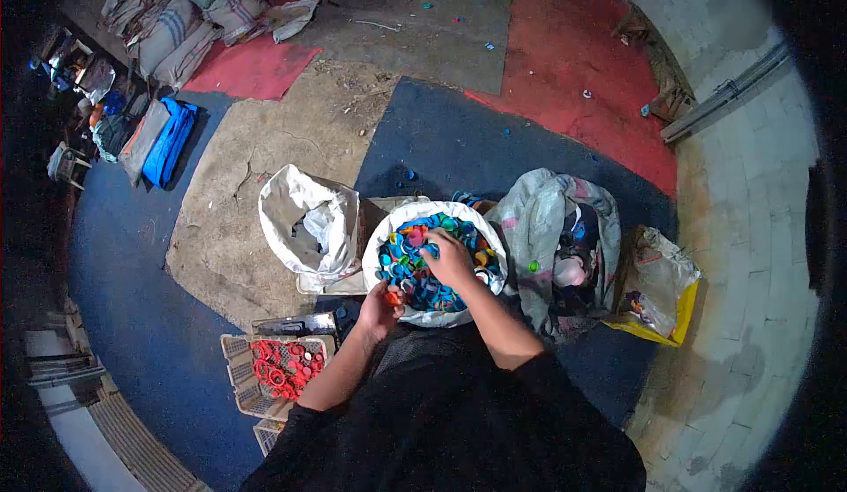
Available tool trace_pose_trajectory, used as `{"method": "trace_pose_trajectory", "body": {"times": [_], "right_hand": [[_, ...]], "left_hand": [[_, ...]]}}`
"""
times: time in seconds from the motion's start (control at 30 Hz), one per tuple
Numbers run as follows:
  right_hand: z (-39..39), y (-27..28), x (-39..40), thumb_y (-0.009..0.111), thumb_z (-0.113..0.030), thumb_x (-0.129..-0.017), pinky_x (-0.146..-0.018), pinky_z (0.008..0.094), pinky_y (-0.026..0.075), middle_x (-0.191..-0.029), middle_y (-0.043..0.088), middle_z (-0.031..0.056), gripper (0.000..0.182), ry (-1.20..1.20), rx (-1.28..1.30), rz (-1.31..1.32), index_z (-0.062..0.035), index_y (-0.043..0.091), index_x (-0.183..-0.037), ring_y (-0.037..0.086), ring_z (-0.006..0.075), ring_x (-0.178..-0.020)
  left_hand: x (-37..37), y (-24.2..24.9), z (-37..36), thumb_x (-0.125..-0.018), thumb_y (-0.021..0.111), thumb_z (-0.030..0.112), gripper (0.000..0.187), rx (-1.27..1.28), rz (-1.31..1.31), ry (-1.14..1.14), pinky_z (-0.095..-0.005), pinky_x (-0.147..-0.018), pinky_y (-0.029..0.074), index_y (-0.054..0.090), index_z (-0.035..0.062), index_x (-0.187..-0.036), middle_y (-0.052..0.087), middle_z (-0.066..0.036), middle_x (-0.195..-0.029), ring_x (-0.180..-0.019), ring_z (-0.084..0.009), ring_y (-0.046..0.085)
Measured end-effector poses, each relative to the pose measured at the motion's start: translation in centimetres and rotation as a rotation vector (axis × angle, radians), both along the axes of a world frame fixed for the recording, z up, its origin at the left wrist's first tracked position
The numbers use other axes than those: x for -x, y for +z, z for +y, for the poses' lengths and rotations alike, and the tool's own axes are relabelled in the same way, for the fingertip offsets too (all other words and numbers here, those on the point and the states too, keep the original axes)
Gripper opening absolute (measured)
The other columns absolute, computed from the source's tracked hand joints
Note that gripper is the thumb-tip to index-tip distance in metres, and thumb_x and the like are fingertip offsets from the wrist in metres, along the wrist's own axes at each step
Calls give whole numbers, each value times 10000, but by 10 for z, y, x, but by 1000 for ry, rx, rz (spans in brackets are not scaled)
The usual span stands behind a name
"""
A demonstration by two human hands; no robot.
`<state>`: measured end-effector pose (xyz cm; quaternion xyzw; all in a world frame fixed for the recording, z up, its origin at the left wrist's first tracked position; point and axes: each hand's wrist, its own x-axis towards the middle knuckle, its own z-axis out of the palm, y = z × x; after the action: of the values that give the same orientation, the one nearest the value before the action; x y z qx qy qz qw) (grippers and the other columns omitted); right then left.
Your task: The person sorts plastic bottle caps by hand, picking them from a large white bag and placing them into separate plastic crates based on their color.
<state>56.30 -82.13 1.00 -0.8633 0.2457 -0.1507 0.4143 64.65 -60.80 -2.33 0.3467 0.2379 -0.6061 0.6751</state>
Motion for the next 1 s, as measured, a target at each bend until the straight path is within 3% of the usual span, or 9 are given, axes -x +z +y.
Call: {"method": "trace_pose_trajectory", "body": {"times": [0.17,0.3,0.33,0.37,0.43,0.47,0.6,0.83,1.0], "right_hand": [[6,-63,-8,734,-279,-820,-1045,463,432,-1347,566,151,423,341,304,355,-67,662,-1179,528,343,-1235],[1,-33,-15,726,-297,-803,-921,477,505,-1074,705,153,303,587,153,615,-99,727,-1033,657,335,-1027],[-6,-39,-17,712,-272,-795,-800,473,540,-842,718,143,207,549,10,611,-92,737,-894,696,334,-839],[-15,-41,-20,690,-253,-797,-759,458,550,-790,713,141,172,543,82,570,-92,730,-841,694,342,-774],[-30,-39,-37,674,-245,-805,-757,468,548,-844,724,126,160,337,-17,566,-130,743,-892,695,340,-797],[-33,-35,-44,654,-206,-819,-810,468,539,-1007,722,105,180,222,51,517,-145,739,-966,685,328,-916],[-39,-61,-39,602,-145,-869,-983,483,459,-1216,642,75,195,247,215,459,-130,709,-1030,576,318,-1151],[-27,-76,6,598,-135,-844,-963,475,457,-1172,644,72,214,288,498,422,-74,707,-1018,580,290,-1100],[-19,-68,27,659,-196,-850,-963,465,458,-1162,639,78,243,221,321,361,-65,693,-1051,578,291,-1118]], "left_hand": [[-7,5,20,-1030,468,374,343,-89,-53,17,-277,-586,412,594,83,-899,626,-53,-811,-671,-161,550],[-11,7,27,-1027,472,376,340,-93,-72,66,-272,-591,416,589,88,-891,625,-42,-809,-661,-142,548],[-10,10,29,-1027,471,374,338,-107,-82,74,-272,-592,416,589,88,-891,625,-40,-809,-662,-142,551],[-9,14,30,-1027,471,372,336,-123,-90,81,-271,-592,417,588,88,-891,625,-38,-809,-664,-142,553],[-7,11,34,-1015,501,385,333,-128,-106,79,-282,-594,417,593,99,-872,626,-38,-821,-658,-153,545],[-7,10,35,-1009,516,391,332,-130,-117,78,-288,-595,417,596,104,-863,626,-38,-827,-656,-158,541],[-6,7,38,-1009,512,392,325,-113,-101,87,-296,-596,419,597,114,-863,629,-25,-830,-655,-155,546],[-7,14,35,-1022,485,372,325,-138,-137,95,-273,-600,426,584,83,-909,634,-38,-830,-683,-148,555],[-4,5,29,-1019,498,369,321,-107,-101,85,-274,-604,430,586,77,-916,628,-45,-834,-694,-152,559]]}}
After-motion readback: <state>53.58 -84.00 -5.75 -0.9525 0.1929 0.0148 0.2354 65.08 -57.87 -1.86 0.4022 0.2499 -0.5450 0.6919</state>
